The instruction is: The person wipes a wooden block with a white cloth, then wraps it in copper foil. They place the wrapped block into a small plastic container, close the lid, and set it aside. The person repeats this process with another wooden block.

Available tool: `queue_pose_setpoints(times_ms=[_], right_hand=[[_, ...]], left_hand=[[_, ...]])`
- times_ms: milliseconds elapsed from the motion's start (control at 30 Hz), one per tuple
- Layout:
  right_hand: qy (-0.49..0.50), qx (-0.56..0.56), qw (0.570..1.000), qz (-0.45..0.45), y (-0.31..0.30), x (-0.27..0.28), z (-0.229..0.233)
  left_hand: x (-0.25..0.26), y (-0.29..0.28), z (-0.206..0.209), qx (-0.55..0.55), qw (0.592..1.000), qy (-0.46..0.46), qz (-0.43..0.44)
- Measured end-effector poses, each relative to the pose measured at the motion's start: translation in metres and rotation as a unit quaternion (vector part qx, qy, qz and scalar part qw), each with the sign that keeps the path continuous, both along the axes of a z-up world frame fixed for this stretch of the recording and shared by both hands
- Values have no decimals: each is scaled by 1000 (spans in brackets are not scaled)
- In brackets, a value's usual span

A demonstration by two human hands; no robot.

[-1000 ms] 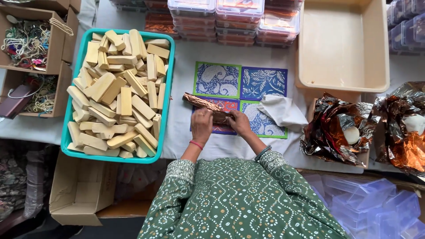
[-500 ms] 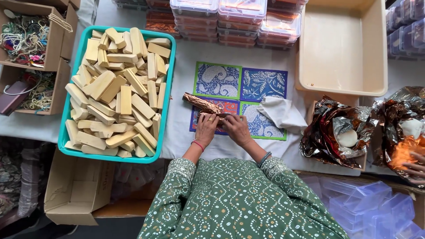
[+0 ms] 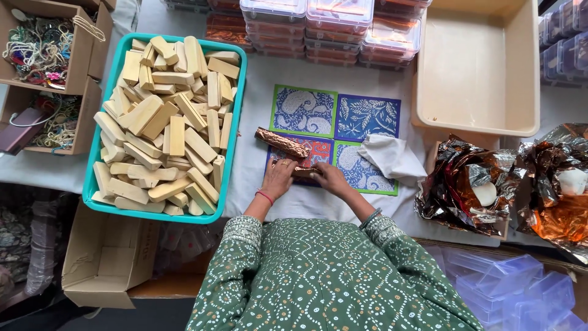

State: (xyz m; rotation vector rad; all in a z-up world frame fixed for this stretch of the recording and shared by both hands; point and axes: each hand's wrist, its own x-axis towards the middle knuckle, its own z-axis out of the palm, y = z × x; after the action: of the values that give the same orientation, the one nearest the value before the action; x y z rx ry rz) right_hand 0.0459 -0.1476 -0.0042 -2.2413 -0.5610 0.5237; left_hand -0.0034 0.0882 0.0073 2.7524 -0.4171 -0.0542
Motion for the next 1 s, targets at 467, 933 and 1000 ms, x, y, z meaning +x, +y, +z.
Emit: queue_pose_setpoints(times_ms=[467,933,1000], right_hand=[[-140,-73,977,-140,6,2,40],[-210,-20,830,-516,-226,-201,37],[-174,-113,694,-689,-292,-243,4]], left_hand=[[-5,3,19,-87,977,-58,186],[-17,-20,39,-196,967,-57,154],[-14,-30,57,-223,961,-58,155]])
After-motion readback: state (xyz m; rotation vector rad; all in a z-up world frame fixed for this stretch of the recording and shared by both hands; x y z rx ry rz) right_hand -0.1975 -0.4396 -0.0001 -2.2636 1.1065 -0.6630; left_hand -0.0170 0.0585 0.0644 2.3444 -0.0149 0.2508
